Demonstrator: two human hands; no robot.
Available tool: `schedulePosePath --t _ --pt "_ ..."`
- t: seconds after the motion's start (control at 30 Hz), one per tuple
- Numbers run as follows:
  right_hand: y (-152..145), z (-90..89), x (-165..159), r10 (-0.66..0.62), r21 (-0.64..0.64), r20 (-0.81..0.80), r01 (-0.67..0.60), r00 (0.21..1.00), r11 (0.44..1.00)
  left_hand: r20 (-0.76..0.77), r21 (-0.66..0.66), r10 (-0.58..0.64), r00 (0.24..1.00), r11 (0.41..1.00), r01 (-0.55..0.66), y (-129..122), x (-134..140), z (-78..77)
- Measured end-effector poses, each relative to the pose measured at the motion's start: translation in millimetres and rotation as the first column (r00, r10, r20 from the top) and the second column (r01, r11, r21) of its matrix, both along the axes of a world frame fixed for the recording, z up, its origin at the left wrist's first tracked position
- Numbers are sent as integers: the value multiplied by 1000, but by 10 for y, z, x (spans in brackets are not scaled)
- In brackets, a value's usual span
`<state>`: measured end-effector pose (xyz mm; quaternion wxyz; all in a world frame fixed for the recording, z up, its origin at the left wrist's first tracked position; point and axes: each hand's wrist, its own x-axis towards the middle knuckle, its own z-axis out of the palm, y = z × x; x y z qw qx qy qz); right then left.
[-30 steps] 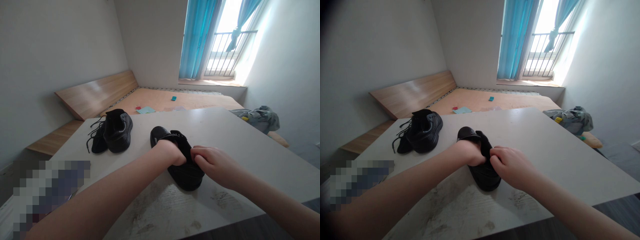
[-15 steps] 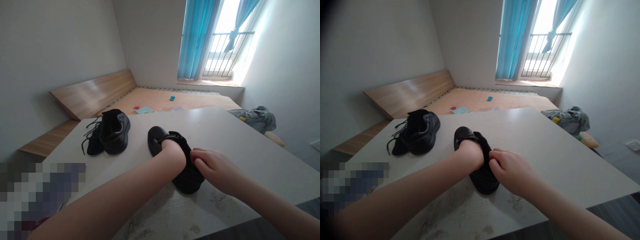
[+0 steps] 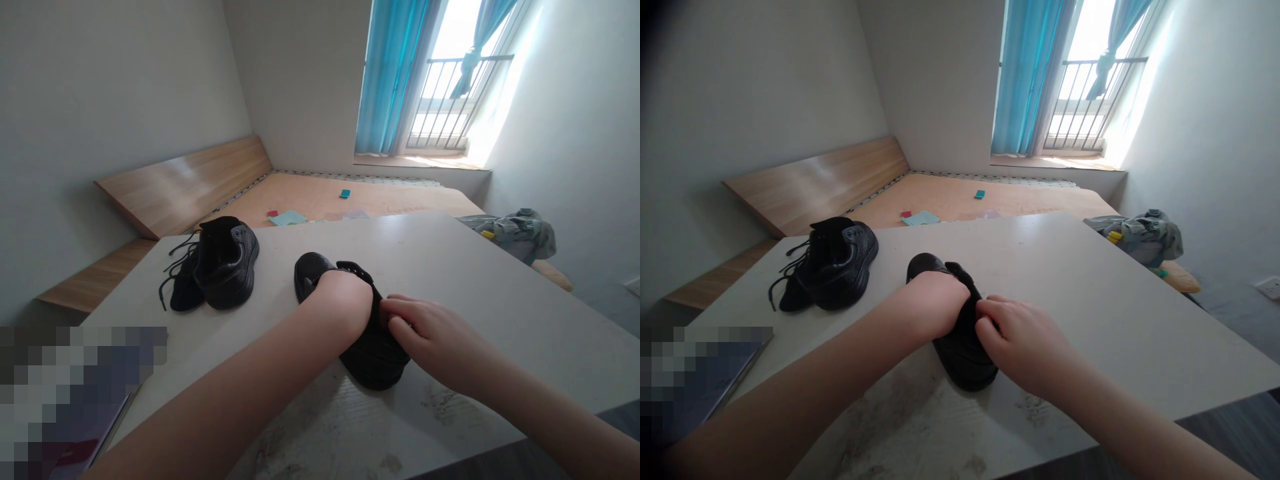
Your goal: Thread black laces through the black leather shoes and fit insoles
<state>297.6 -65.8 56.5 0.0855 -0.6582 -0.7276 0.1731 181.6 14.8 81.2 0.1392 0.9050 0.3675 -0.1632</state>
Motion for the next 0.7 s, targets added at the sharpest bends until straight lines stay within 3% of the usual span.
schedulePosePath --t 0.2,0.37,0.53,0.6,0.7 --pt "2 9 21 -3 -24 -60 1 998 1000 -30 87 -36 999 996 38 -155 -197 247" --pt "27 -17 99 3 -8 -180 -5 984 1000 42 104 -6 999 995 1 -71 -368 282" --pt "87 -40 147 155 139 -163 -133 974 981 234 -19 -32 972 999 38 102 -586 283" --pt "93 -40 126 142 232 -144 -106 979 967 272 -72 -37 962 996 59 152 -639 280" --pt "75 6 72 105 267 -187 -52 977 962 338 -113 -36 940 990 78 186 -672 286"
